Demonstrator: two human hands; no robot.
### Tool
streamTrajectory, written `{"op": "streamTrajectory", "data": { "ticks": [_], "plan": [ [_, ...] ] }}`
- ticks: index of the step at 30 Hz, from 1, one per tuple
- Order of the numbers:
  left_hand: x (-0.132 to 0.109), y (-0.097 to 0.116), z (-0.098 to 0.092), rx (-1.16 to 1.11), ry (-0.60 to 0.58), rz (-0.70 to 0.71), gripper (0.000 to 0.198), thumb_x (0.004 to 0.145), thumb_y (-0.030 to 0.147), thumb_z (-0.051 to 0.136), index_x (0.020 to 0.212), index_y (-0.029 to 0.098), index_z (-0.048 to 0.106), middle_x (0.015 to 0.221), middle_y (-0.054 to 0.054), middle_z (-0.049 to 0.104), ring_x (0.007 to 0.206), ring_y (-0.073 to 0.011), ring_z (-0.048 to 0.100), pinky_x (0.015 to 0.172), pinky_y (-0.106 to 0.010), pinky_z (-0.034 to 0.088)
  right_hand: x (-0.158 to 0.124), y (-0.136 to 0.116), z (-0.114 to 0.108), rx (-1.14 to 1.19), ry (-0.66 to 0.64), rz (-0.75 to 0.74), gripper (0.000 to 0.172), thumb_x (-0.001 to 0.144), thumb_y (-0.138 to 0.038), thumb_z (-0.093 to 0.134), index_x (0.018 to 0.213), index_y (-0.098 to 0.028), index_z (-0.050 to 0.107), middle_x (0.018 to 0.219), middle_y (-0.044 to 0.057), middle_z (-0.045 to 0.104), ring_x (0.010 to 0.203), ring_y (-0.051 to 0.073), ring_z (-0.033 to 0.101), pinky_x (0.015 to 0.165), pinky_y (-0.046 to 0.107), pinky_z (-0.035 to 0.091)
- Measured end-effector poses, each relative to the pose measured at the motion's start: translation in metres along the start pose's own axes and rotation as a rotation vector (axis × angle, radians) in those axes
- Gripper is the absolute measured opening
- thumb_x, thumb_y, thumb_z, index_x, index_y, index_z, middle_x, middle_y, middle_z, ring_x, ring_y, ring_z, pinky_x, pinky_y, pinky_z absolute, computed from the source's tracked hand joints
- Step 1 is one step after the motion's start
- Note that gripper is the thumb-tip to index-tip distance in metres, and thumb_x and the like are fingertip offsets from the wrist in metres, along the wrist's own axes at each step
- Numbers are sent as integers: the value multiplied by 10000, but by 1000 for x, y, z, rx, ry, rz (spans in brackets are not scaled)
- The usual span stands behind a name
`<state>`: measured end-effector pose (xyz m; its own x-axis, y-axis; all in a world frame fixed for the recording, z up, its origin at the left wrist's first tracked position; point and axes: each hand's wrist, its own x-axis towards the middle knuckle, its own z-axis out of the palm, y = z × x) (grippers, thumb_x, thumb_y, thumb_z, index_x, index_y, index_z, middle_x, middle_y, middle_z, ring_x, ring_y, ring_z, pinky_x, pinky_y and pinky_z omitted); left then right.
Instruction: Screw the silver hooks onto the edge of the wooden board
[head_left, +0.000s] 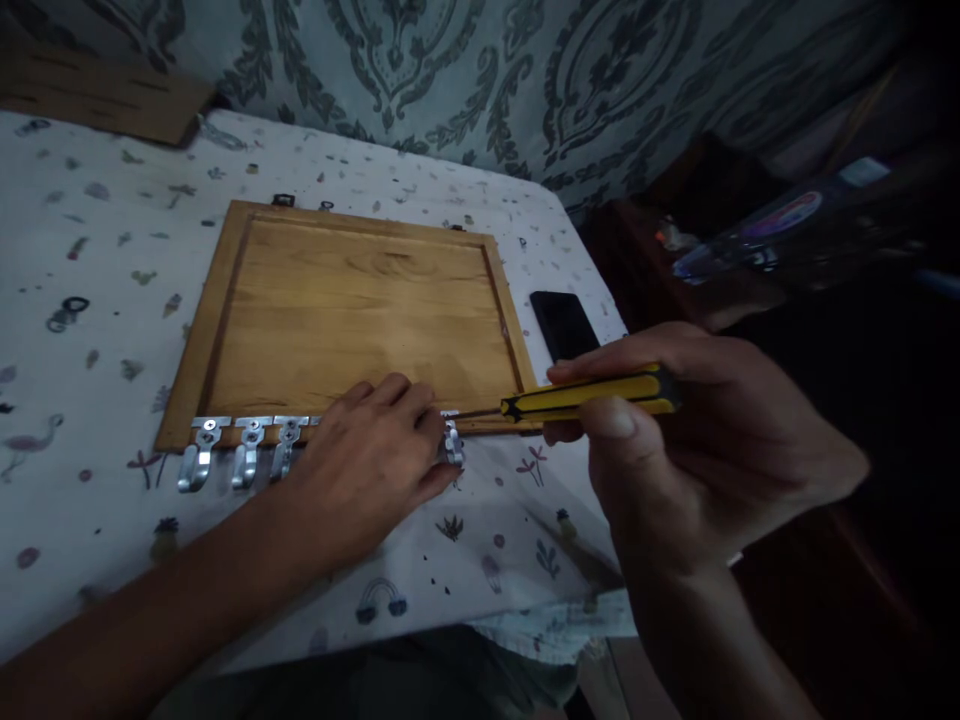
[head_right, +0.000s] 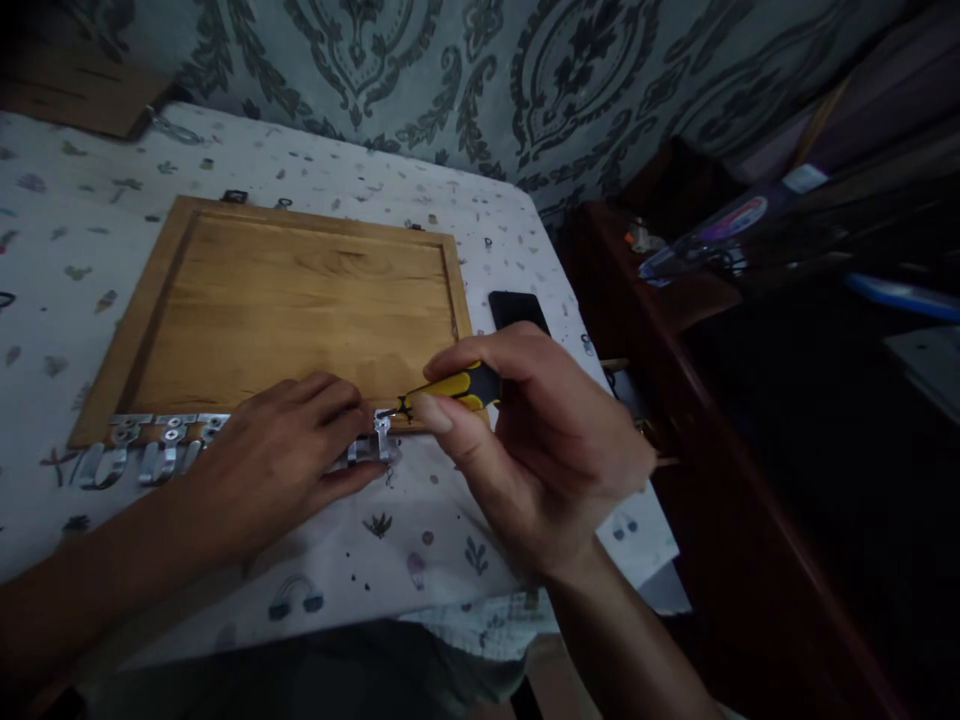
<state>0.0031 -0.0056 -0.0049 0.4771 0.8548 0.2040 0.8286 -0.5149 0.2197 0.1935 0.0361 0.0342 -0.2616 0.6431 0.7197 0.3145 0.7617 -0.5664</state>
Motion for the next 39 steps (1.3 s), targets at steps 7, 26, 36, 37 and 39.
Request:
{"op": "streamTrajectory", "data": {
  "ticks": [7, 26, 36, 37, 39],
  "plan": [
    [1, 0, 1, 16, 6, 2, 258, 902, 388, 714, 938, 133, 730, 926, -76, 675, 930, -274, 644, 770, -404, 541, -1, 3, 2, -58, -31, 18, 96, 881, -270, 738, 977, -279, 734, 800, 17, 718, 649, 180, 608, 557, 343, 469],
    [0, 1, 1, 14, -4, -7, 244, 899, 373, 717, 967, 139, 737, 935, -83, 686, 939, -287, 647, 780, -431, 553, 3, 4, 5, 138, -132, 33, 274, 872, -332, 758, 1146, -331, 746, 971, 19, 739, 762, 207, 646, 679, 381, 539],
    [2, 1, -1, 4, -38, -10, 260, 911, 372, 697, 982, 128, 752, 973, -98, 708, 974, -315, 672, 810, -480, 586, 10, 4, -6, 186, -336, 46, 194, 1017, -364, 533, 1078, -272, 693, 1103, 26, 720, 1078, 212, 659, 956, 400, 541],
    [2, 1, -2, 1, -42, -11, 260, 919, 365, 686, 1000, 127, 753, 993, -106, 713, 983, -317, 673, 820, -486, 588, 11, 3, -5, 261, -363, 83, 178, 1015, -350, 533, 1077, -279, 684, 1134, 23, 720, 1097, 206, 667, 973, 398, 546],
    [2, 1, -2, -5, -39, -7, 294, 929, 354, 672, 1092, 120, 742, 1062, -126, 722, 1008, -322, 675, 839, -495, 590, 14, 0, 0, 461, -402, 200, 142, 1001, -349, 553, 1048, -300, 678, 1068, 15, 738, 1013, 207, 712, 915, 402, 588]
  ]
}}
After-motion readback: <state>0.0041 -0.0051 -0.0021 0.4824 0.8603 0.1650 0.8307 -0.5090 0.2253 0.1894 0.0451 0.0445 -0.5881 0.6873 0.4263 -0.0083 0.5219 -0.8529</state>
